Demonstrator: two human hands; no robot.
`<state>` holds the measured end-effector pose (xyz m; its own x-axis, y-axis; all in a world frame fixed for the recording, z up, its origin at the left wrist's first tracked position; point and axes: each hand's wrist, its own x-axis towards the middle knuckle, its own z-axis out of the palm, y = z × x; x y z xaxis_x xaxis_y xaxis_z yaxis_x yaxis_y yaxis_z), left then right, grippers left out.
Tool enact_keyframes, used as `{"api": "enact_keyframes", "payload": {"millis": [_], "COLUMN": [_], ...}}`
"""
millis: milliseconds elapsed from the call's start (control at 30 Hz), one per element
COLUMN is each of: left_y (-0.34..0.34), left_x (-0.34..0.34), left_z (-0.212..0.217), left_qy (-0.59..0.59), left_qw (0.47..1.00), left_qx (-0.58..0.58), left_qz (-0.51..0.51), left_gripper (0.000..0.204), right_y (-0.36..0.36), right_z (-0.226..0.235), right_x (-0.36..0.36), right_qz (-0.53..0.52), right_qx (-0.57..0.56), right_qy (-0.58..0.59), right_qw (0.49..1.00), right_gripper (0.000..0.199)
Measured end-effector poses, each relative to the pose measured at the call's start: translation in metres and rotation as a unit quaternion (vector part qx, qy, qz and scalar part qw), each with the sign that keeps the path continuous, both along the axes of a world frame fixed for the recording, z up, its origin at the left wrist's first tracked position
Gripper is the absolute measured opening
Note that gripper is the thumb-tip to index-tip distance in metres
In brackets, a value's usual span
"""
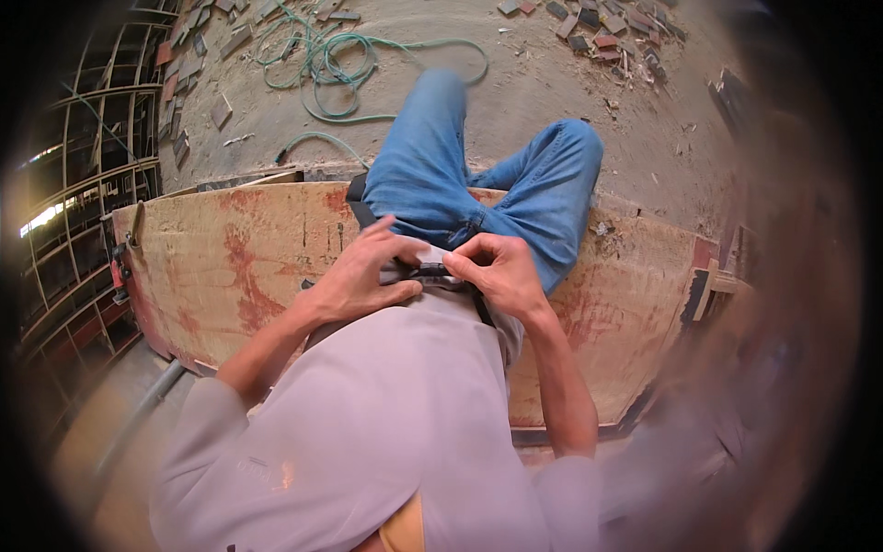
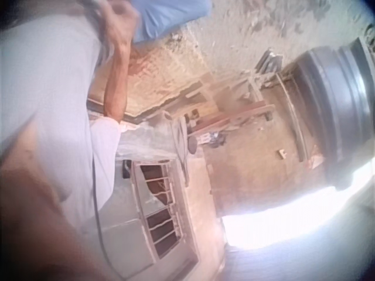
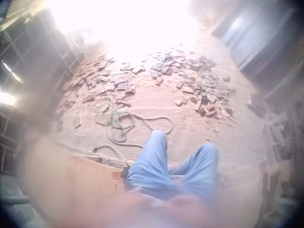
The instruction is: The person adjusts a black belt around their waist, threading the strap through the buckle and tightening it while sitting on a wooden plank in a construction area.
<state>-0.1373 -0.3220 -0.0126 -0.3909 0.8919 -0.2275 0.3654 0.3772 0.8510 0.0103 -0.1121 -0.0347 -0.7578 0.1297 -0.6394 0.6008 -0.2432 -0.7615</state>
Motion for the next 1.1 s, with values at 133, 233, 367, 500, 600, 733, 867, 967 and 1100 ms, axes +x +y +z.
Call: {"api": "enact_keyframes", "payload": {"millis": [133,233,367,500,600,733,867,967,1100], "left_y": [0.002,-0.001,-0.003,-0.007,-0.004,0.021,0.029,0.027,0.034], "left_x": [-0.002,-0.005,0.003,0.004,0.013,0.028,0.033,0.03,0.029], "left_z": [-0.004,-0.013,-0.004,0.011,0.016,0.003,-0.021,-0.024,-0.018], "left_qy": [-0.28,-0.348,-0.232,-0.104,-0.102,-0.171,-0.124,-0.165,-0.201], "left_qw": [0.953,0.928,0.964,0.99,0.991,0.982,0.989,0.983,0.976], "left_qx": [-0.117,-0.131,-0.12,-0.092,-0.079,-0.033,-0.066,-0.072,-0.076], "left_qz": [0.009,0.027,0.047,0.018,0.037,0.08,0.034,0.042,0.027], "left_gripper": [0.055,0.056,0.048,0.047,0.05,0.045,0.042,0.039,0.039], "right_y": [-0.008,-0.011,-0.016,-0.021,-0.02,-0.018,-0.014,-0.015,-0.028], "right_z": [-0.012,-0.017,-0.02,-0.016,-0.018,-0.019,-0.013,0.018,0.039], "right_x": [0.003,-0.001,0.004,0.005,0.007,0.014,0.028,0.039,0.059], "right_qz": [-0.024,-0.033,-0.069,-0.1,-0.107,-0.111,-0.13,-0.05,-0.005], "right_qx": [-0.009,0.001,-0.008,-0.002,-0.027,-0.059,0.032,0.215,0.253], "right_qy": [-0.003,0.0,0.004,0.0,0.004,0.02,0.013,0.053,0.009], "right_qw": [1.0,0.999,0.998,0.995,0.994,0.992,0.991,0.974,0.967], "right_gripper": [0.021,0.021,0.019,0.017,0.016,0.014,0.016,0.029,0.032]}}
